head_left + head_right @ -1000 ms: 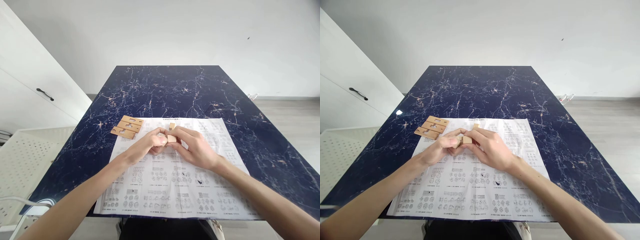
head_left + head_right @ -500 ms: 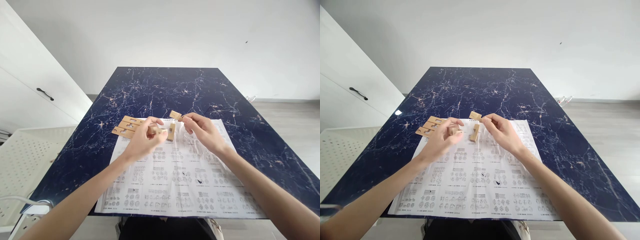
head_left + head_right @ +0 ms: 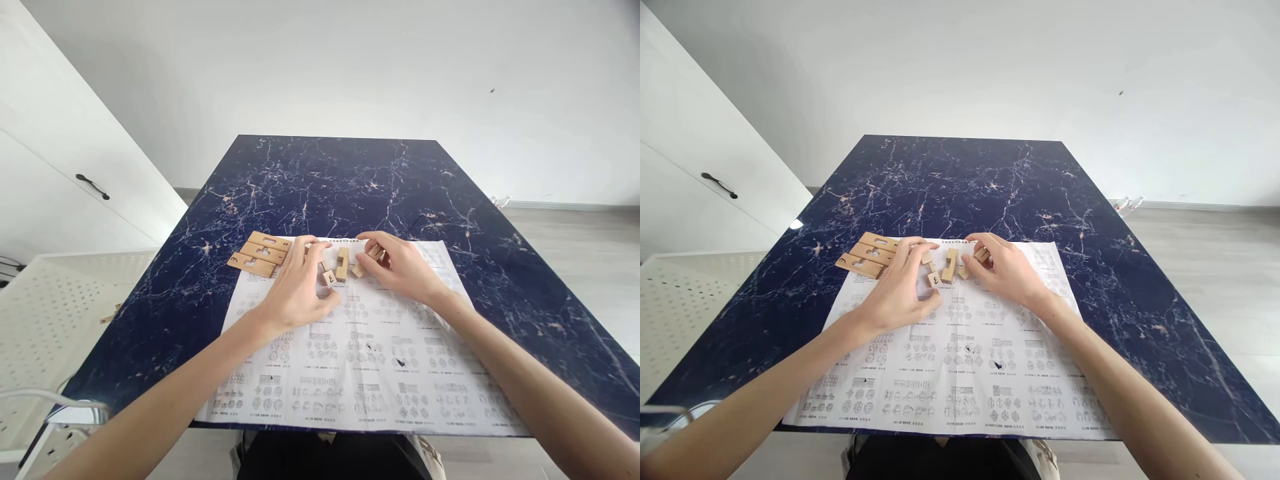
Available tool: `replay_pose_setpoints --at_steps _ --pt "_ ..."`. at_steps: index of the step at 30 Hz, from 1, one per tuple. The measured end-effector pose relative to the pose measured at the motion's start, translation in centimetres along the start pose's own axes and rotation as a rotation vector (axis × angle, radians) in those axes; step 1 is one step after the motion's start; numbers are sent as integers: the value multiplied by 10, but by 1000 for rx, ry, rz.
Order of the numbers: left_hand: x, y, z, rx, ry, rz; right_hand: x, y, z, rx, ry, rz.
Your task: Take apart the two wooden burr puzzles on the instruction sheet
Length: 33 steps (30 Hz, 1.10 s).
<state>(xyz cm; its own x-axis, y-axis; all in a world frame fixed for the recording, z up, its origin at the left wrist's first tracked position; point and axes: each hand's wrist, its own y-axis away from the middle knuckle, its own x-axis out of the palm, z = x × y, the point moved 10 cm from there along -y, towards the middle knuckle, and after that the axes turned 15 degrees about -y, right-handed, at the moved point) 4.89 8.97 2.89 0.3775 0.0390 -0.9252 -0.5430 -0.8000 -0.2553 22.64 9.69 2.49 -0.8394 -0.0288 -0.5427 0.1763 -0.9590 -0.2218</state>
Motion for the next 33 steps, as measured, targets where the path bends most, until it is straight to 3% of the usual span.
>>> replay_pose_setpoints --at_steps 5,8,14,21,26,33 --pt "7 1 -1 42 15 18 8 1 4 -66 -100 -5" --pt "9 2 -4 78 29 30 18 4 8 -55 -192 75" --pt "8 3 -10 128 52 14 37 12 19 -47 -606 261" --pt "12 3 -17 186 -22 67 29 8 3 11 -687 74" --pt "6 2 -24 219 -134 -4 29 7 3 53 -627 46" --pt "-10 -3 -1 75 -261 -125 28 6 0 74 -624 17"
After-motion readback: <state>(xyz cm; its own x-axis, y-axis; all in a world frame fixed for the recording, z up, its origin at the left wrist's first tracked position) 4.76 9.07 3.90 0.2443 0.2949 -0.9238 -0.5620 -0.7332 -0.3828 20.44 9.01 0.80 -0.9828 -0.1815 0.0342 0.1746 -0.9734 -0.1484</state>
